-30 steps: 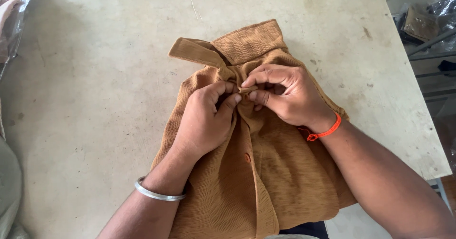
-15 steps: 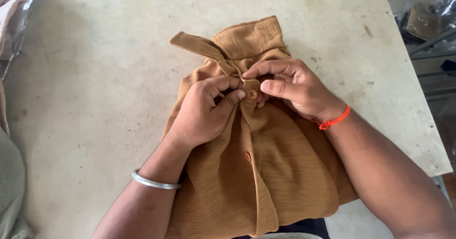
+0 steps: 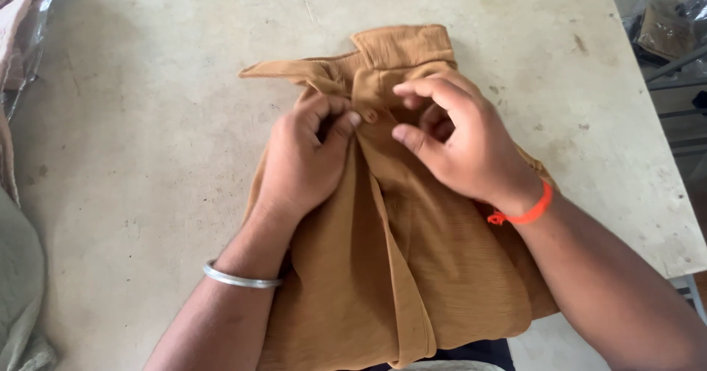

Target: Buttoning a brown shirt on a table.

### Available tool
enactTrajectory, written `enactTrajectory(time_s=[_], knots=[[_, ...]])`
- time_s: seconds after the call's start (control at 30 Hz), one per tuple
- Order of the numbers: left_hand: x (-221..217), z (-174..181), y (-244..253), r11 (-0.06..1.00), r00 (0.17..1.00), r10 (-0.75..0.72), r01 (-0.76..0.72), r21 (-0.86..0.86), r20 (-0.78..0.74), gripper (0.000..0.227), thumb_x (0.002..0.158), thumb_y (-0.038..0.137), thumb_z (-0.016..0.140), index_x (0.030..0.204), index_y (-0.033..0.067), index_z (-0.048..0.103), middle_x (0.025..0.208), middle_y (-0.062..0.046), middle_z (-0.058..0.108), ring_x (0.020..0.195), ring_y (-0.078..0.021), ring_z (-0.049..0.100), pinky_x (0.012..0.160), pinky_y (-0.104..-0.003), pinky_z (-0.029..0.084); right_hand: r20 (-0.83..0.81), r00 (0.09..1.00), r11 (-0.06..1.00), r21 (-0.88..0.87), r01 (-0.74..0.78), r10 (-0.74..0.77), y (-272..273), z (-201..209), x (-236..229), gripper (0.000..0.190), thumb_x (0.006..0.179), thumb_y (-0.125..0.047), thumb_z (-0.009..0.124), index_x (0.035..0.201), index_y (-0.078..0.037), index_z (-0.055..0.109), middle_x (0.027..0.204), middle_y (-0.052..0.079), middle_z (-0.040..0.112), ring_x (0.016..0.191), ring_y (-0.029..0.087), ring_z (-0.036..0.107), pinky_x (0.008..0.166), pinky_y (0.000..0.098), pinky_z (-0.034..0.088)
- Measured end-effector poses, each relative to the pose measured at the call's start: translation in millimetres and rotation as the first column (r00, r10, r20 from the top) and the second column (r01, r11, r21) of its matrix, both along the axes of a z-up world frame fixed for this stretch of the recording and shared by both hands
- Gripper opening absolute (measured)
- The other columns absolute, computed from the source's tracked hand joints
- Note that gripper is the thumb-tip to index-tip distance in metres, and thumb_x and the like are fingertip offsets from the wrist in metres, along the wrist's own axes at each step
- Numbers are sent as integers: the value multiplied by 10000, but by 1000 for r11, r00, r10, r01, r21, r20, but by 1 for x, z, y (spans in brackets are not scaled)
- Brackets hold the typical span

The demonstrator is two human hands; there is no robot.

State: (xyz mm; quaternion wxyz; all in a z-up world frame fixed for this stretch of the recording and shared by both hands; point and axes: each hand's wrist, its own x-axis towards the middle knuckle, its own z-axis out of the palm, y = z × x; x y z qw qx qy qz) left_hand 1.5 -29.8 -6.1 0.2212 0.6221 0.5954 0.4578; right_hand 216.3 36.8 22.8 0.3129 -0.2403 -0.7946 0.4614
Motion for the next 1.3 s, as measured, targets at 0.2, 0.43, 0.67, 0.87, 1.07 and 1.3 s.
enactTrajectory(time_s=[0.2, 0.43, 0.67, 0.87, 1.07, 1.3], knots=[[-16, 8, 3, 988, 989, 138, -133, -77, 51, 147, 957, 137, 717, 1028, 8, 728, 890, -121, 764, 782, -182, 724, 753, -307, 567, 735, 653, 970, 241, -3, -181, -37, 32, -2, 305, 887, -392, 825, 1050, -145, 750, 792, 9, 686, 695, 124, 642, 637, 285, 532], [-25, 15, 1, 981, 976, -112, 78, -178, -185, 393, 863, 298, 817, 1148, 43, 725, 1066, -134, 747, 967, -257, 694, 855, -391, 556, 557, 809, 864, 485, -134, -187, -33, 22, 27, 373, 782, -252, 785, 1069, -15, 748, 909, 103, 758, 806, 266, 729, 754, 393, 570], [-31, 16, -3, 953, 818, -304, 252, -171, -488, 915, 578, 390, 965, 1359, 59, 621, 1345, -168, 602, 1347, -370, 437, 1171, -510, 234, 510, 774, 831, 555, 38, -376, -39, 44, 50, 139, 897, -110, 724, 1009, -53, 784, 883, 89, 768, 731, 250, 714, 679, 371, 566], [-27, 17, -11, 974, 810, -218, 142, -178, -545, 795, 691, 358, 888, 1391, 100, 611, 1397, -98, 602, 1391, -292, 442, 1181, -496, 210, 480, 796, 916, 333, 225, -370, -105, 38, 23, 140, 930, -276, 800, 989, -149, 804, 868, 18, 779, 683, 175, 727, 613, 327, 546], [-15, 17, -21, 877, 720, -378, 76, -475, -583, 946, 816, 545, 764, 1555, 165, 311, 1705, -106, 198, 1517, -355, 48, 1163, -608, 37, 469, 695, 815, 491, 309, -545, -144, 13, 28, 445, 827, -172, 765, 1237, -13, 696, 1143, 133, 691, 1045, 343, 647, 877, 434, 534], [-3, 41, -59, 706, 559, -523, -140, -695, -644, 1448, 553, 823, 804, 1619, 234, 19, 1713, -12, -44, 1573, -278, -116, 1243, -613, -18, 333, 806, 803, 533, 268, -490, -182, 0, 53, 309, 753, -106, 749, 1038, 12, 732, 1174, 146, 699, 1072, 350, 657, 907, 422, 527]])
